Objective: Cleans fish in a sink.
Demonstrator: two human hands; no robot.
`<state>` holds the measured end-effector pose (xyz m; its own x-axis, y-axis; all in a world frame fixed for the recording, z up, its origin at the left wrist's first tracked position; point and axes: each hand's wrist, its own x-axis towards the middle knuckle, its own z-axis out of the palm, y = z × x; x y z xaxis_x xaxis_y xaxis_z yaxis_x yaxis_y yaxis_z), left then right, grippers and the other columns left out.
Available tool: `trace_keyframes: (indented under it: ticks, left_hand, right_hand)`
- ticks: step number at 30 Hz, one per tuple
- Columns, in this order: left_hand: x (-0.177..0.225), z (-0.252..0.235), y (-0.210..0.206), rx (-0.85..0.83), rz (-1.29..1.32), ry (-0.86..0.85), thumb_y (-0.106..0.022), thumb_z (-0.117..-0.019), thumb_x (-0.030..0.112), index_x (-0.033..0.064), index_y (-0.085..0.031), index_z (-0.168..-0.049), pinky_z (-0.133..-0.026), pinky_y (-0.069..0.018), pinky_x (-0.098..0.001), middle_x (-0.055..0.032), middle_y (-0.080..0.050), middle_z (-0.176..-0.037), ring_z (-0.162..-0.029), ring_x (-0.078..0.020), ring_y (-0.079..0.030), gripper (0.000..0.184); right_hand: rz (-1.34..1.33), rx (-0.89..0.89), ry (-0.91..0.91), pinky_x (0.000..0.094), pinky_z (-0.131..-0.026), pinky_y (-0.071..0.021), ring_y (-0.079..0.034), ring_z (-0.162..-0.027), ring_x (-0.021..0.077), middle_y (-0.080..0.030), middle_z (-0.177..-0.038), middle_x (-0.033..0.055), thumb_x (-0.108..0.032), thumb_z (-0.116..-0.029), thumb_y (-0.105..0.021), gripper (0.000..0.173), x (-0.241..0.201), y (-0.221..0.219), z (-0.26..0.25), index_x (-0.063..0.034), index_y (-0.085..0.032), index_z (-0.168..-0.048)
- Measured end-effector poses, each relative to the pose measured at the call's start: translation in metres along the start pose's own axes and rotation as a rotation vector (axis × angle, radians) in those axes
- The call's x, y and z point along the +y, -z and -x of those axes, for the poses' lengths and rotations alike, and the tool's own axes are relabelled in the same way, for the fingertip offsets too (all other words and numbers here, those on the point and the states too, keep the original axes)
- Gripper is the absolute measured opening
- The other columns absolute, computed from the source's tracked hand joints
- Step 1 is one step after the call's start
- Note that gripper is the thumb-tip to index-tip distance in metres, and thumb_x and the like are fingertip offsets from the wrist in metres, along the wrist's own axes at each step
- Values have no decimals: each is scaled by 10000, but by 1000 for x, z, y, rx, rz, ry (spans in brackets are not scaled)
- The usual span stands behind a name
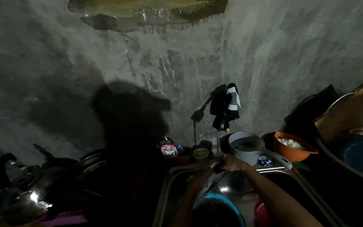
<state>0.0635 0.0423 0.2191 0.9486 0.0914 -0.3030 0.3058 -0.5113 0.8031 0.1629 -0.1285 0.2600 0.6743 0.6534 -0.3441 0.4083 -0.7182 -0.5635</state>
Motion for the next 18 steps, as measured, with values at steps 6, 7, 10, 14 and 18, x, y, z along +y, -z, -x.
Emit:
trace_keyframes:
  ticks: [6,7,10,14,18]
  left_hand:
    - [3,4,1,23,42,-18,-414,-1076,516,39,-566,-1424,-1168,-367,-504,-172,-551,-1468,-1388,-291,-496,609]
    - [5,5,3,15,32,-18,-396,-1081,514,44,-563,-1429,-1166,-364,-505,-173,-549,-1469,-1387,-292,-496,607]
    - [6,5,5,12,9,-23,-366,-1089,508,67,-570,-1430,-1154,-375,-507,-170,-564,-1452,-1370,-289,-513,594]
    - [9,11,5,47,-18,39,-333,-1081,556,25,-624,-1345,-1082,-437,-539,-210,-622,-1344,-1267,-328,-585,660]
    - [10,11,2,103,41,38,-376,-1073,554,6,-646,-1299,-1053,-454,-548,-225,-641,-1291,-1222,-341,-603,651]
  right_hand:
    - [60,52,-2,554,-1047,-445,-611,-1185,393,-645,-1240,270,-162,-1028,-585,308,-7,0,1,53,-654,-1237]
    - [79,61,12,567,-1047,-444,-613,-1183,403,-647,-1232,275,-187,-1033,-585,320,-7,0,1,56,-655,-1229]
    - [105,100,19,567,-1034,-452,-626,-1155,403,-660,-1190,273,-304,-1038,-608,394,-11,1,3,54,-665,-1194]
    - [97,151,37,592,-1038,-451,-627,-1165,412,-670,-1193,261,-335,-1000,-668,414,-11,4,-1,30,-682,-1194]
    - [-39,176,75,577,-993,-469,-641,-1076,387,-678,-1119,258,-318,-994,-684,396,-12,9,2,52,-691,-1137]
